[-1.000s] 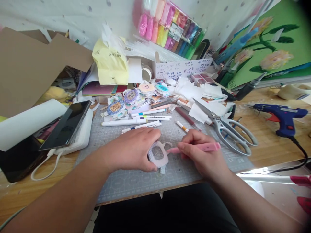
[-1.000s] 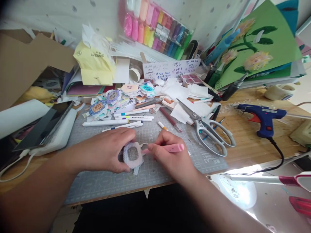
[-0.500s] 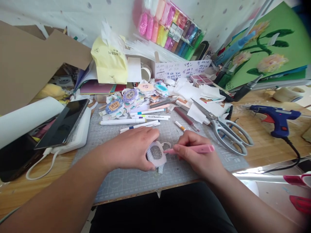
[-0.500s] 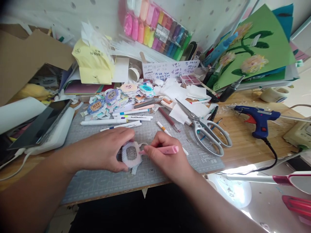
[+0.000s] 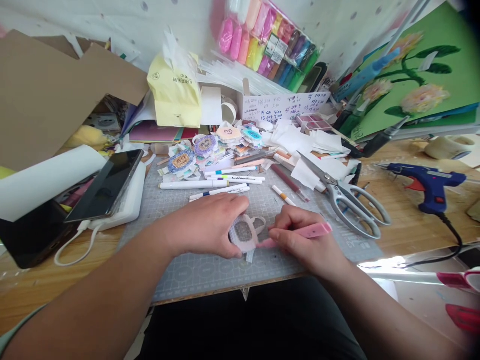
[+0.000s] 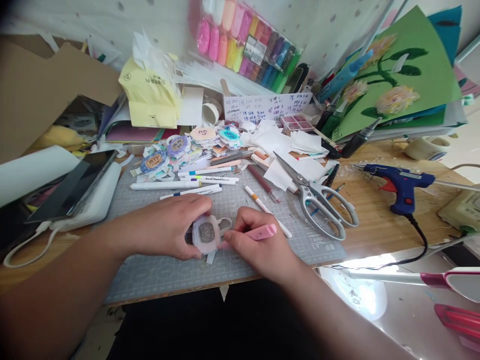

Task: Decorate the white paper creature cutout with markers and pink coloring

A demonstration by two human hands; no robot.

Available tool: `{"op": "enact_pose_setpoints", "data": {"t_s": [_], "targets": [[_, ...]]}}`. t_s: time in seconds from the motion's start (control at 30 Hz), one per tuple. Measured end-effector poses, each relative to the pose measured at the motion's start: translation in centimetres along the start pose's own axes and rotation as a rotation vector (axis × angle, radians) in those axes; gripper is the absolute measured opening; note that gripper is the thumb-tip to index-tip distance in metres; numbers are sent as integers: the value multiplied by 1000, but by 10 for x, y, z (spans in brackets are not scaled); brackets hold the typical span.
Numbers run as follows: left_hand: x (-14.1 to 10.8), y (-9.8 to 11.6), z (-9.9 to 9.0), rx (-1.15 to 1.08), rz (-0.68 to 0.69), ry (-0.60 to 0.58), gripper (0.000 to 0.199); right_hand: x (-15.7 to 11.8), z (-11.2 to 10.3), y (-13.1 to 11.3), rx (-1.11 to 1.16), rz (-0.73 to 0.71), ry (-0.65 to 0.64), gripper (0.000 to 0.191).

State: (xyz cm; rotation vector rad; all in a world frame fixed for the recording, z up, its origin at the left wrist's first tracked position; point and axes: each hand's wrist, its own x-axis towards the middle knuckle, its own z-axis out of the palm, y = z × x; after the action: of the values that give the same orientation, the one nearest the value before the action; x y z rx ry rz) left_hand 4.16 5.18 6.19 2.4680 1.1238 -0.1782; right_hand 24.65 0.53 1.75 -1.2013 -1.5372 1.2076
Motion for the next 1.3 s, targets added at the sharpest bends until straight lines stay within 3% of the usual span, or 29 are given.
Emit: {"op": "enact_pose_setpoints", "data": {"t_s": [0.13, 0.27, 0.4, 0.57, 0.67, 0.8, 0.93, 1.03, 1.17, 1.3], "targets": [[0, 1, -1, -12, 8, 9, 41, 1, 2, -1, -29, -7, 98, 21], [0, 1, -1, -29, 8, 5, 40, 2, 2, -1, 68, 74, 44, 25], [-1, 1, 0, -18, 6, 4, 40, 3, 2, 0, 26, 46, 132, 21], [-1, 0, 1, -14, 11, 2, 39, 3, 1, 2, 156, 108, 53, 25], [-1, -1, 1, -18, 10, 3, 40, 3, 2, 2, 76, 77, 121, 22], [0, -1, 1, -33, 20, 4, 39, 3, 3, 2, 123, 113, 62, 25], [-1, 0, 1, -40, 28, 18, 37, 4, 3, 2, 33, 56, 117, 21], [-2, -1, 2, -49, 29, 18, 37, 4, 3, 1, 10, 70, 65, 25], [-1, -2, 2, -44, 35, 13, 38, 5, 4, 0, 5, 37, 96, 22], [-1, -2, 2, -44, 34, 1, 38, 5, 4, -1, 33, 41, 22, 25]]}}
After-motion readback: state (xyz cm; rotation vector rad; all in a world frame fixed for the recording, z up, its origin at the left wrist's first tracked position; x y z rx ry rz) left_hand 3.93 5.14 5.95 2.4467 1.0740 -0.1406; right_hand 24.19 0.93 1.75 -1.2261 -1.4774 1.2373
